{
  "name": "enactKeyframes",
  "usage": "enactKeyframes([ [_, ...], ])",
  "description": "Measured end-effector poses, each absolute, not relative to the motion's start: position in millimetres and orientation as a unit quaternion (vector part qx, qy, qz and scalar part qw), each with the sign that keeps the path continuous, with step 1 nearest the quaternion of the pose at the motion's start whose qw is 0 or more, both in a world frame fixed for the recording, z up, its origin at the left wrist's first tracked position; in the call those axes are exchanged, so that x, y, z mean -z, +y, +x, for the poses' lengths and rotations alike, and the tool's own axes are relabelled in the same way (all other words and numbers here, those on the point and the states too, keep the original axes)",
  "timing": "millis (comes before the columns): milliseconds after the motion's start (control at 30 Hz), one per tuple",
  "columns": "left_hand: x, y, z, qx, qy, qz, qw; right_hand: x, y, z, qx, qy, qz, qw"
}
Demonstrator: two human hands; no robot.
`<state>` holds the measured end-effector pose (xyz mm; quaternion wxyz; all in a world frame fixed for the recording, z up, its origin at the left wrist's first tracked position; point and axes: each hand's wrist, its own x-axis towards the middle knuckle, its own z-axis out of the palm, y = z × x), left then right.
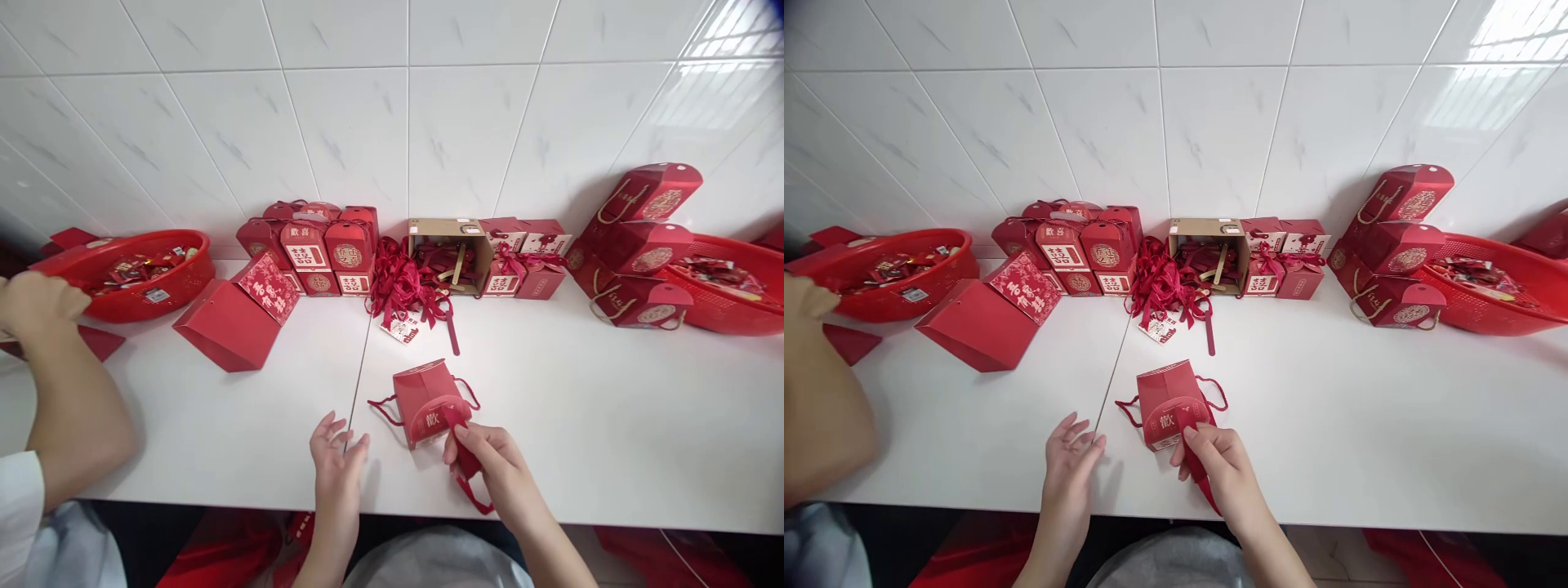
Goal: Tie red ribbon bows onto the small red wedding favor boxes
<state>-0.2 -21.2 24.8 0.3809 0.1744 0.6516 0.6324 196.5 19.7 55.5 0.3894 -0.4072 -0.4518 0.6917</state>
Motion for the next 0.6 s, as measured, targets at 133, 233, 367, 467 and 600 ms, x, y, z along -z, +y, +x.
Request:
enactKeyframes([
  [133,-32,-12,1,-0.547,0.605,0.506,0.283,-58,19,192,-0.673,-0.462,-0.417,0.399],
  [233,-47,7,3,-0.494,0.541,0.615,0.290,-62,20,191,-0.664,-0.467,-0.427,0.398],
  [367,-67,30,4,-0.434,0.517,0.662,0.325,-66,26,189,-0.661,-0.478,-0.440,0.375],
  [467,-79,39,5,-0.390,0.485,0.692,0.365,-68,30,186,-0.680,-0.479,-0.435,0.345],
  [600,-83,44,6,-0.376,0.452,0.717,0.373,-68,32,182,-0.702,-0.469,-0.430,0.320],
])
